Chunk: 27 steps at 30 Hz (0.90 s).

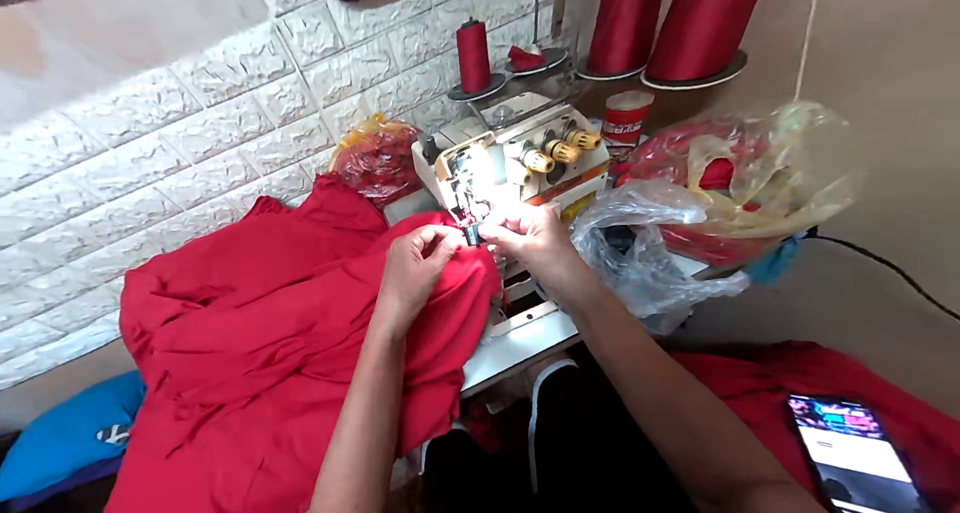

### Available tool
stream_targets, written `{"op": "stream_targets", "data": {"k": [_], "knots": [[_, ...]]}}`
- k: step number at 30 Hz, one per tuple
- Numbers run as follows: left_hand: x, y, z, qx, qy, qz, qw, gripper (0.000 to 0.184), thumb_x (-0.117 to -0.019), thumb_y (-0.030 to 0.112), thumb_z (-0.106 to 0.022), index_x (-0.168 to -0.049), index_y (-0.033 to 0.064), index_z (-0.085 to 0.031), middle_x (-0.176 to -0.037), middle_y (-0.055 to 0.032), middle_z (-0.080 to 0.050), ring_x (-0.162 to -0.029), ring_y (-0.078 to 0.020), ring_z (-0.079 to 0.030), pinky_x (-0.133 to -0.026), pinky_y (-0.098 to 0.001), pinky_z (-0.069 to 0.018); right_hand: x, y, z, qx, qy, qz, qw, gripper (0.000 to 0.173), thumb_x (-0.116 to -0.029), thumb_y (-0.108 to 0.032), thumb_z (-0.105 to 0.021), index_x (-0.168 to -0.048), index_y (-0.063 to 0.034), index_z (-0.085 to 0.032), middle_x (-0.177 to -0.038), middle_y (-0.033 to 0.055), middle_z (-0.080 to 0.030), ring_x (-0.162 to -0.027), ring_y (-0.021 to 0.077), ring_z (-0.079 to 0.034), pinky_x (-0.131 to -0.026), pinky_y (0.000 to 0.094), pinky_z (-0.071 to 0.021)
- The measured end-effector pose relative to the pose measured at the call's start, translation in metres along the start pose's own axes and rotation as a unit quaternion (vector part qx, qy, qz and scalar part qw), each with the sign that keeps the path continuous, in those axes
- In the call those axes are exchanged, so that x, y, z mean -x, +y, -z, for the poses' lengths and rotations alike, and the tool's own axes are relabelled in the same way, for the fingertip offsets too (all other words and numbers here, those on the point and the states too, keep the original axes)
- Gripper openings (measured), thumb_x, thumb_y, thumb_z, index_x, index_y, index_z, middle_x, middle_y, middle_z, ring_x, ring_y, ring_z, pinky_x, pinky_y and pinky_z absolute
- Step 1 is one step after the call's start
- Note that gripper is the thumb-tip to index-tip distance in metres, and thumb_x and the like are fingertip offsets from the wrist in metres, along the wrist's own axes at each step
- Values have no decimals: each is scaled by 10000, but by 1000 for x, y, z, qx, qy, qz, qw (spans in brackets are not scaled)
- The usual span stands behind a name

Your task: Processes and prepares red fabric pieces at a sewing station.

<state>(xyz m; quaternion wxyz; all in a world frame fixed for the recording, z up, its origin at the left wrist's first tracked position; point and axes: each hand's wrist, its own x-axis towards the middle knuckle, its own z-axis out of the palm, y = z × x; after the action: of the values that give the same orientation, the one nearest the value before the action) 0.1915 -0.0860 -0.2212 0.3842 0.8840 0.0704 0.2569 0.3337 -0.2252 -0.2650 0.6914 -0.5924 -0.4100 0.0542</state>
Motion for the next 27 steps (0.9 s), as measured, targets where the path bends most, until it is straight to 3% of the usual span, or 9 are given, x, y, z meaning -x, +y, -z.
{"op": "stream_targets", "data": {"k": [3,7,10,12,18,27], "knots": [[-6,-4,-7,31,-4,-2,1000,153,-994,198,-680,-1059,68,-727,-887,-24,-717,-742,-80,-656,-681,-273,-557,-4,4,-5,-5,-8,15,1000,109,-959,-108,-694,-871,-46,-691,-696,4,-653,-595,56,-587,-572,227,-495],[-8,-7,-12,20,47,6,999,116,-1002,158,-666,-986,61,-727,-807,-23,-699,-663,-69,-624,-613,-248,-520,-3,1,-9,-5,0,-15,1000,161,-1010,-160,-642,-904,-61,-712,-738,-2,-684,-639,59,-618,-608,240,-514],[-9,-9,-13,52,66,20,996,110,-1001,139,-664,-992,52,-731,-802,-12,-701,-659,-47,-621,-609,-217,-517,0,3,-9,-13,17,-23,1000,181,-1030,-120,-584,-928,-57,-720,-789,2,-700,-685,63,-634,-663,235,-532],[-8,-10,-13,64,70,25,995,106,-998,135,-668,-983,51,-730,-798,-9,-700,-654,-43,-618,-605,-208,-510,1,3,-10,-14,24,-24,999,181,-1031,-115,-585,-917,-59,-714,-762,-2,-688,-648,52,-617,-610,212,-515],[-6,-10,-14,75,76,27,994,102,-990,144,-682,-973,58,-734,-760,-9,-684,-610,-46,-592,-564,-199,-489,0,4,-11,-19,29,-16,999,153,-1015,-88,-593,-914,-57,-704,-763,-5,-689,-676,51,-639,-650,216,-537],[-7,-9,-14,51,72,24,996,105,-986,150,-691,-961,61,-740,-776,-14,-694,-640,-60,-611,-595,-229,-509,4,3,-17,37,14,8,999,121,-999,-202,-667,-992,-90,-709,-789,10,-679,-625,89,-604,-558,268,-506]]}}
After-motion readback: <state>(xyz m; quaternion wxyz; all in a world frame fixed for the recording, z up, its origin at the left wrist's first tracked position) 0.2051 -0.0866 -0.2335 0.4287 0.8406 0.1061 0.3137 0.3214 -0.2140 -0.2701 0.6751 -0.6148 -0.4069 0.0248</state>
